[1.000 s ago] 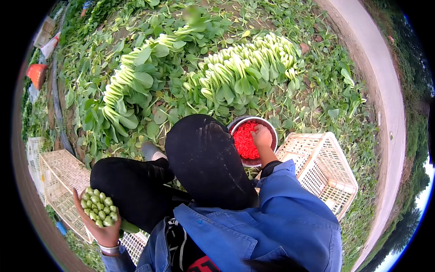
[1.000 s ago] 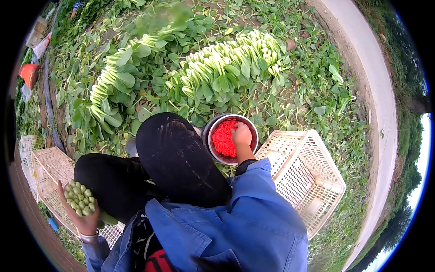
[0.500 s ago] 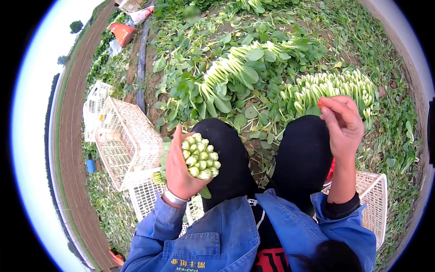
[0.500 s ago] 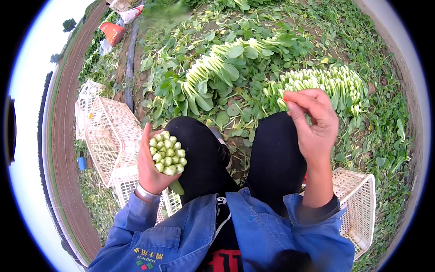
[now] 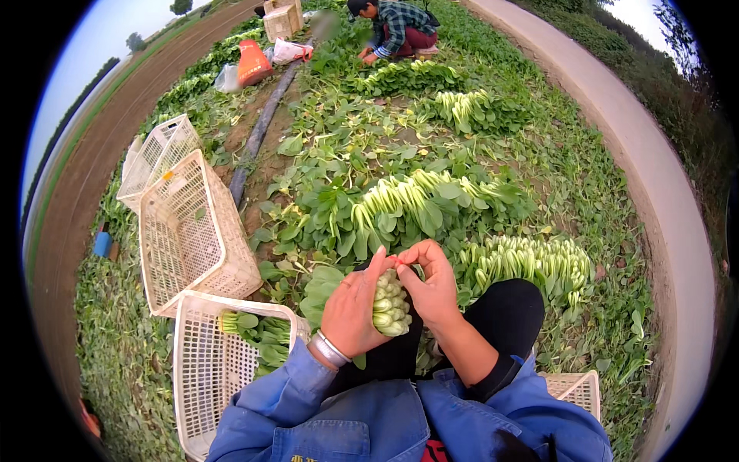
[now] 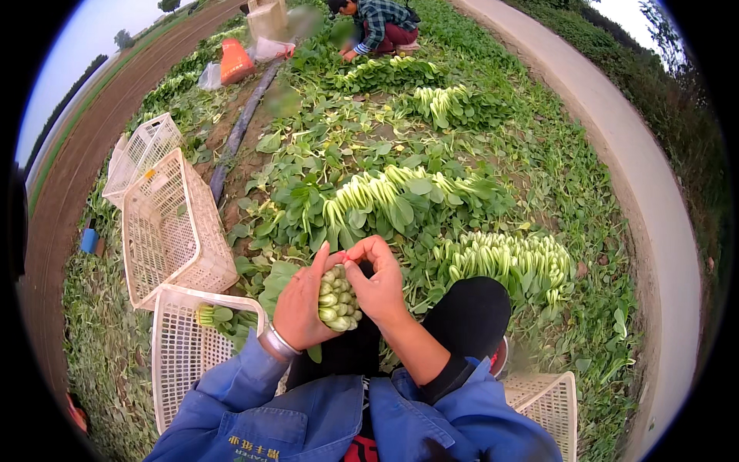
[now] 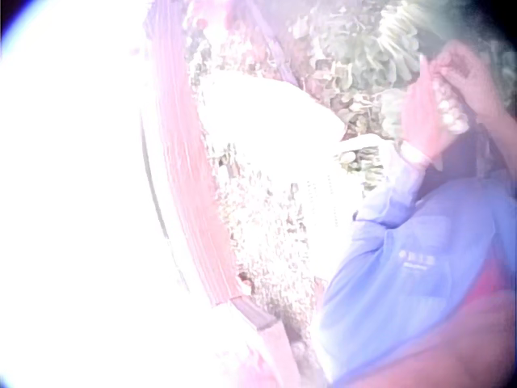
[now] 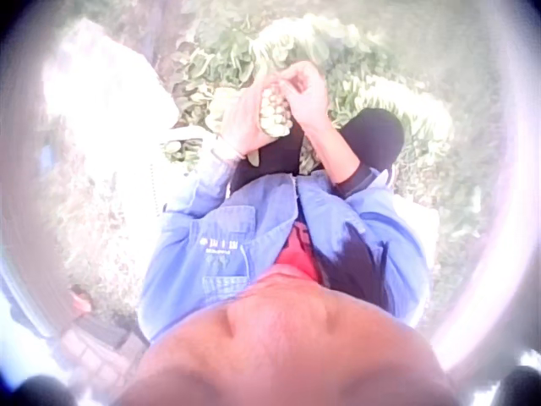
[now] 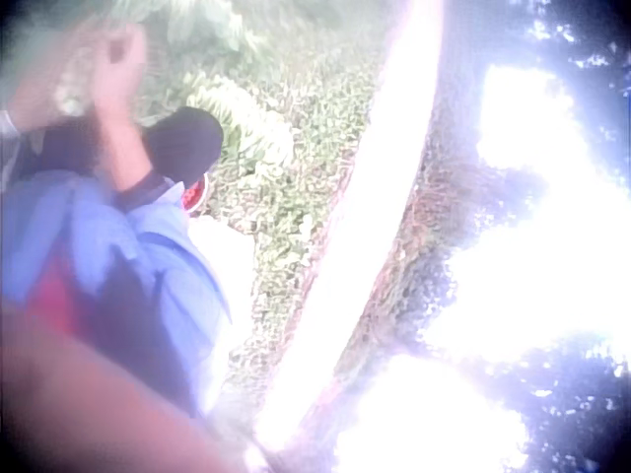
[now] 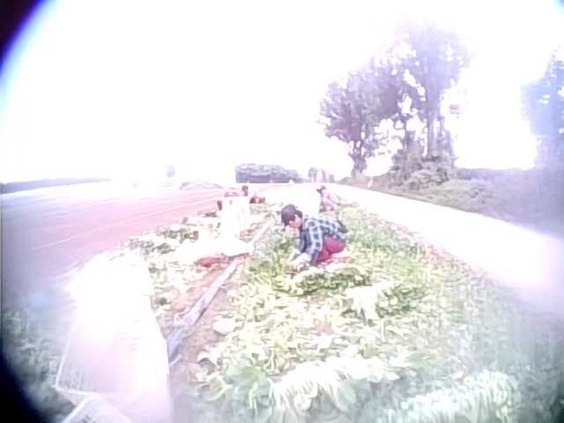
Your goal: The person gathers small green vegetables from a pile on the ground, aligns them into a bunch, and secures them with a red rubber band. The person then places the completed bundle into a nearby white plastic crate.
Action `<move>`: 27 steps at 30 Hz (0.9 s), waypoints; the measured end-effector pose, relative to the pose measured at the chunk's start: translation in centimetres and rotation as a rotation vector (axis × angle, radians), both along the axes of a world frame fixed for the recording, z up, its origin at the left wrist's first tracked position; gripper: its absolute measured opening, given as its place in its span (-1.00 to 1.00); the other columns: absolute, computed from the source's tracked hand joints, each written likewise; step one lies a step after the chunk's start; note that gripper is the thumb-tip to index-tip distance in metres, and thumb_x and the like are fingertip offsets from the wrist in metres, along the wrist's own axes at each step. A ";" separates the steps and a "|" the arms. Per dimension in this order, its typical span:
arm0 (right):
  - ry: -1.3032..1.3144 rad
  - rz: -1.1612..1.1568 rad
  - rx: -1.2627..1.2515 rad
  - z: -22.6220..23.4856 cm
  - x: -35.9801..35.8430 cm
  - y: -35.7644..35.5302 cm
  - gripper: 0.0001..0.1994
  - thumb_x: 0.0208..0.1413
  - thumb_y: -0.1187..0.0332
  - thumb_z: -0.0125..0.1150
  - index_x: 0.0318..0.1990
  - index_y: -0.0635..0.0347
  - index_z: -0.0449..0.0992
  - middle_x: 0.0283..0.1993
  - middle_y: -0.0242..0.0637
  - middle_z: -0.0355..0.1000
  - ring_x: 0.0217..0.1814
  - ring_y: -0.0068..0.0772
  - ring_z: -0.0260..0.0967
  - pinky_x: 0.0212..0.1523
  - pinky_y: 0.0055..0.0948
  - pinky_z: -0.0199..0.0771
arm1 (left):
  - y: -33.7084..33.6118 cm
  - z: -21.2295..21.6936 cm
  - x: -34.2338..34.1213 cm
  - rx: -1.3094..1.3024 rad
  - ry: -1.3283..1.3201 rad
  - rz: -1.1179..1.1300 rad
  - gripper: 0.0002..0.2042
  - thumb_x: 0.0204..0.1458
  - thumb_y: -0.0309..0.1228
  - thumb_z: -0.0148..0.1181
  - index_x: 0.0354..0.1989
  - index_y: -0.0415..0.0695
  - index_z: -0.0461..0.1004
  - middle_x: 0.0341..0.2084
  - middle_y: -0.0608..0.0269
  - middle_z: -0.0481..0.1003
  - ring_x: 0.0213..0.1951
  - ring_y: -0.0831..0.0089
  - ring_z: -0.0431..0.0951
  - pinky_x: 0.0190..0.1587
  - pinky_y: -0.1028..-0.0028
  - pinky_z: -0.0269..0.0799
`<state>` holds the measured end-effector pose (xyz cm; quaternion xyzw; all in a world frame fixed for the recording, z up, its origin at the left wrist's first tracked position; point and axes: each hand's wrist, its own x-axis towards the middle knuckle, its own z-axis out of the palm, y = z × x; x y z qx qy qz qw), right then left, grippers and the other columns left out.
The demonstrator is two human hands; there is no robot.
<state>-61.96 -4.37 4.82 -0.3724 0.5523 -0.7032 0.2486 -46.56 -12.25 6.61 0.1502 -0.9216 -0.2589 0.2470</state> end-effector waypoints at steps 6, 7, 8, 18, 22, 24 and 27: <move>0.383 0.355 -0.242 7.0 5.0 3.4 -0.78 0.10 0.48 0.28 -0.23 0.04 0.31 -0.21 -0.30 0.47 -0.06 -0.36 0.46 0.42 0.04 0.13 | -2.5 -2.0 2.2 -0.007 -0.024 -0.009 0.08 -0.33 -0.30 0.58 0.48 -0.21 0.11 0.33 0.07 0.40 0.20 0.04 0.50 0.20 0.18 0.39; 0.473 0.373 -0.221 6.0 5.3 4.1 -0.78 0.10 0.42 0.29 -0.23 0.05 0.32 -0.22 -0.32 0.47 -0.07 -0.36 0.47 0.44 0.03 0.10 | -2.8 -1.7 2.1 0.008 0.003 -0.008 0.12 -0.33 -0.30 0.58 0.50 -0.24 0.07 0.36 0.06 0.38 0.20 0.02 0.50 0.20 0.19 0.39; 0.501 0.188 -0.182 3.4 3.9 3.9 -0.80 0.10 0.29 0.30 -0.23 0.14 0.44 -0.29 -0.32 0.43 -0.19 -0.23 0.45 0.34 0.01 0.32 | -2.3 -0.8 2.1 -0.052 0.049 0.003 0.19 -0.33 -0.31 0.58 0.54 -0.30 -0.04 0.39 0.04 0.34 0.17 0.01 0.52 0.22 0.20 0.38; 0.000 0.295 0.349 -3.9 -3.1 1.7 -0.47 0.50 -0.01 -0.12 -0.50 0.15 0.34 -0.56 -0.48 0.22 -0.51 -0.57 0.25 -0.46 -0.48 0.33 | -2.2 -1.0 -0.3 0.111 0.004 -0.150 0.36 -0.45 -0.37 0.62 0.55 -0.36 -0.26 0.48 -0.25 0.08 0.22 -0.01 0.49 0.20 0.19 0.45; -0.663 0.386 0.463 -5.9 1.8 9.1 -0.50 0.50 -0.05 -0.18 -0.44 0.08 0.34 -0.49 -0.40 0.37 -0.16 -0.36 0.62 -0.68 -0.62 0.32 | -1.6 -1.0 -0.1 -0.002 -0.080 -0.205 0.34 -0.46 -0.24 0.64 0.56 -0.30 -0.15 0.51 -0.24 0.03 0.36 -0.08 0.35 0.31 0.20 0.35; -0.662 0.364 0.309 -5.3 3.4 10.4 -0.59 0.50 0.04 -0.10 -0.34 0.12 0.40 -0.35 -0.41 0.45 -0.02 -0.38 0.59 -0.61 -0.59 0.38 | -1.2 -0.8 0.1 -0.020 -0.126 -0.225 0.34 -0.41 -0.15 0.65 0.56 -0.30 -0.16 0.51 -0.28 0.00 0.42 -0.10 0.27 0.36 0.19 0.28; 0.159 0.181 0.405 1.4 7.0 10.9 -0.84 0.30 0.29 0.25 -0.17 0.20 0.51 -0.25 -0.29 0.55 -0.13 -0.35 0.58 -0.15 -0.36 0.56 | -1.3 -0.2 1.7 -0.080 -0.111 -0.129 0.35 -0.39 -0.15 0.64 0.56 -0.31 -0.21 0.48 -0.31 0.04 0.37 -0.13 0.33 0.34 0.19 0.30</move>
